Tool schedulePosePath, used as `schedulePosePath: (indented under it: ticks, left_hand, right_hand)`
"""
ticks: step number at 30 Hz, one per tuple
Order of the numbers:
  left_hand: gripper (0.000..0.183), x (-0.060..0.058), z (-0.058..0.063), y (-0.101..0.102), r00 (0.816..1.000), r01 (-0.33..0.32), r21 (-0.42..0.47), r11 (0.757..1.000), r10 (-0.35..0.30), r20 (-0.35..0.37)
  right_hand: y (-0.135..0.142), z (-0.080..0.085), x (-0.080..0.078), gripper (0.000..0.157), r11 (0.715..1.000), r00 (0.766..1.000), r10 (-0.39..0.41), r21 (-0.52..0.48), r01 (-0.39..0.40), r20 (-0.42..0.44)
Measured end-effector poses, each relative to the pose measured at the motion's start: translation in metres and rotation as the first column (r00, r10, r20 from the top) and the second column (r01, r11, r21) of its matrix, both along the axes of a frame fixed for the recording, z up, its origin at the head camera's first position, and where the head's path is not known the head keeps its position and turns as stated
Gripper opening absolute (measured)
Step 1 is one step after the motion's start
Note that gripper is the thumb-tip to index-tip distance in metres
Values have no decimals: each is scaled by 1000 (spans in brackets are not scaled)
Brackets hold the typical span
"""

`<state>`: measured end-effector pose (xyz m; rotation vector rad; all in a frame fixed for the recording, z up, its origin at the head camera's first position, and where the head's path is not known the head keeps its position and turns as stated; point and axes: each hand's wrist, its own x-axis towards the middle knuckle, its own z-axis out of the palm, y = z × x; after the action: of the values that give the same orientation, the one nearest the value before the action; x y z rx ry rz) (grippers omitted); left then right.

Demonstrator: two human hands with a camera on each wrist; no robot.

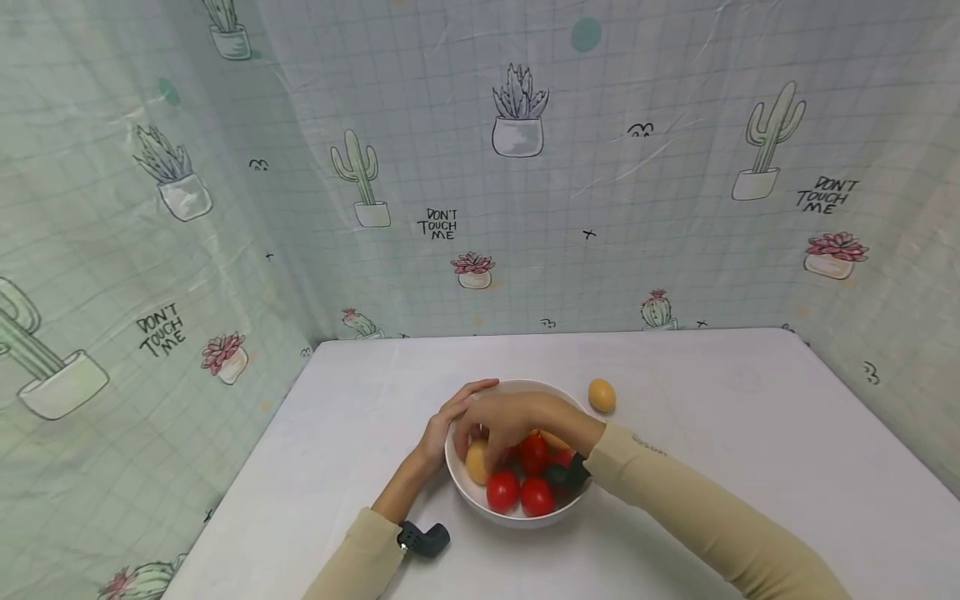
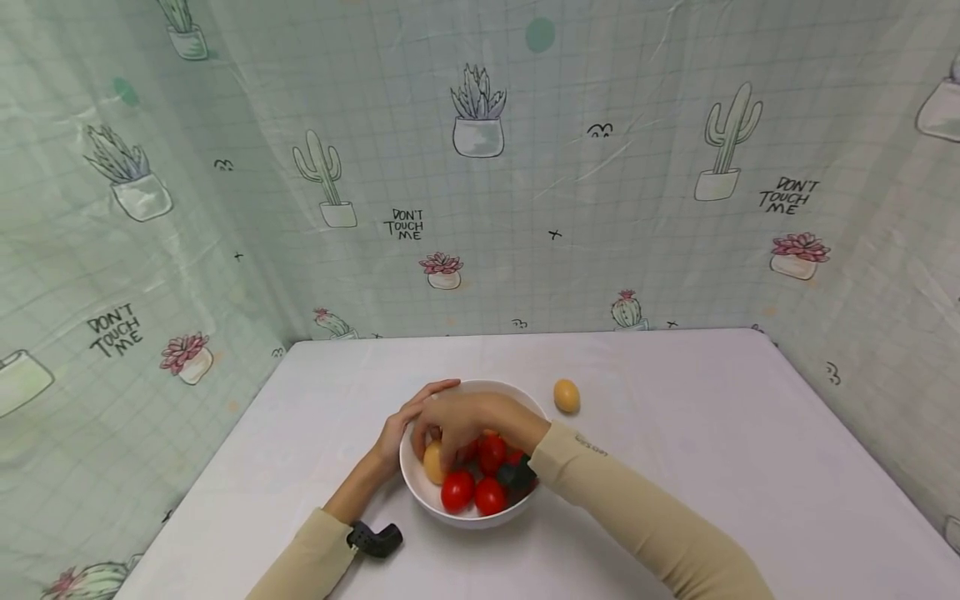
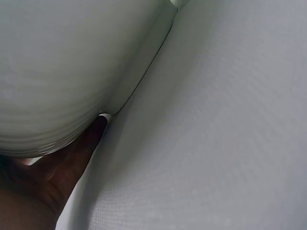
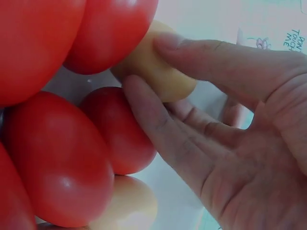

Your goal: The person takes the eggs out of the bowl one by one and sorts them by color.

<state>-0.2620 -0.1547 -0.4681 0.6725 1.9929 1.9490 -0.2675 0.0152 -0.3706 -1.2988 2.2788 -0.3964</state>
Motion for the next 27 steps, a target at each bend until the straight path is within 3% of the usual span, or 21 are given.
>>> schedulePosePath:
  ticks: [12, 23, 27]
  left_hand:
    - [58, -2, -2, 0, 1000, -13, -16, 1000, 13, 23]
    - [56, -1, -2, 1, 997, -72, -16, 997, 73, 36]
    - [56, 0, -1, 2, 994, -98, -21, 995, 99, 55]
  right_hand:
    - [11, 2, -2, 27, 999, 999, -21, -48, 20, -37]
    - [32, 11, -8, 27, 979, 996, -38, -195, 54, 86]
    - [45, 22, -5, 32, 962, 988, -78, -251, 110, 134]
